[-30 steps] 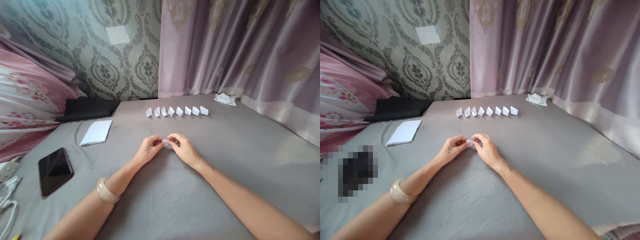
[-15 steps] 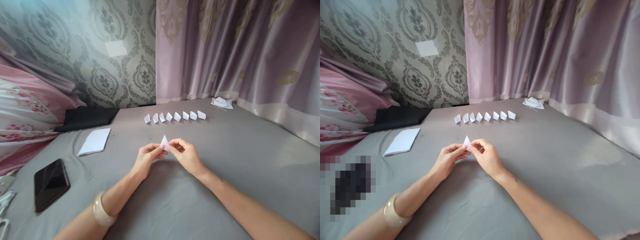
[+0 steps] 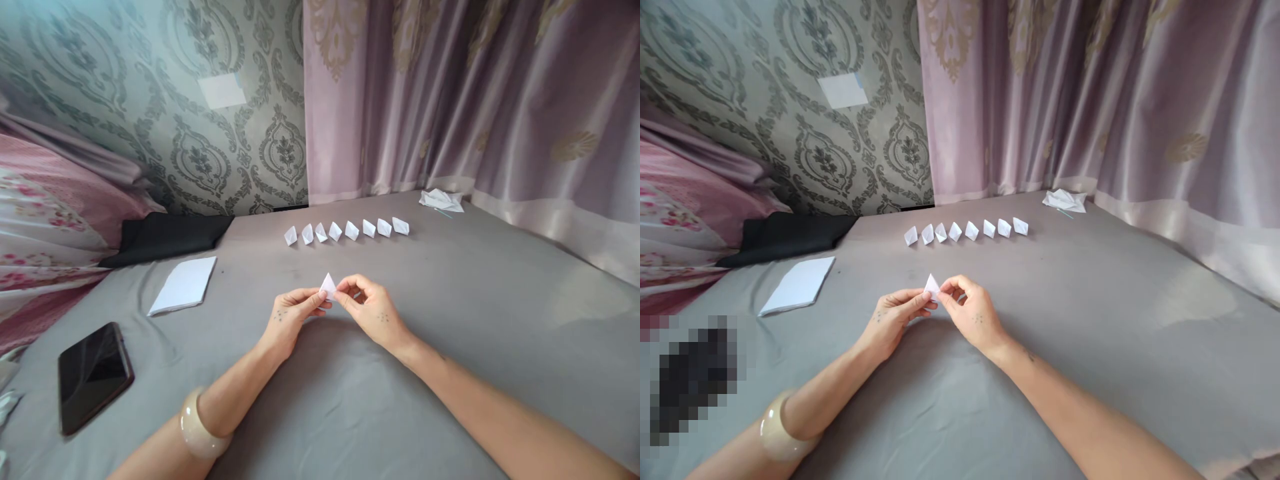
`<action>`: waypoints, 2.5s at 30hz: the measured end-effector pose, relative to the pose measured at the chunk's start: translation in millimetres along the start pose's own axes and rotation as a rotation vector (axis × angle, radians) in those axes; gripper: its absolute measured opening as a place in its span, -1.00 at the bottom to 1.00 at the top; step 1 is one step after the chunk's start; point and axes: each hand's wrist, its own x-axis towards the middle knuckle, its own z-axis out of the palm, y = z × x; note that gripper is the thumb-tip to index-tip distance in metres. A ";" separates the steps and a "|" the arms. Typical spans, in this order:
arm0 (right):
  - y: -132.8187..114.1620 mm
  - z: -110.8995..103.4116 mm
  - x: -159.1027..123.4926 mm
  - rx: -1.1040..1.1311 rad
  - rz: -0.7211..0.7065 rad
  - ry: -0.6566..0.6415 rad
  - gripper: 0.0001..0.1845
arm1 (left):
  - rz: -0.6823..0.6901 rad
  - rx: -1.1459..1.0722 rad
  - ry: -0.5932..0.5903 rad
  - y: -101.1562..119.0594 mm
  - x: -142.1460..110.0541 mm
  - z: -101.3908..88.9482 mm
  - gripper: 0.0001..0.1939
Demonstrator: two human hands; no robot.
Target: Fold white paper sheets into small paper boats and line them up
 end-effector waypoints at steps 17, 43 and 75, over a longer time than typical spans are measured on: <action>-2.2 -5.1 3.2 0.100 0.122 -0.100 -0.76 | 0.102 0.144 -0.007 4.7 -5.1 5.3 -0.73; -3.3 -37.3 12.6 0.173 0.159 -0.729 -0.71 | -0.306 -0.078 -0.545 19.2 -6.7 -6.8 -0.74; 2.0 -12.0 -3.1 -0.133 -0.187 -0.102 -0.88 | 0.303 0.048 -0.074 4.8 -7.1 6.1 -0.78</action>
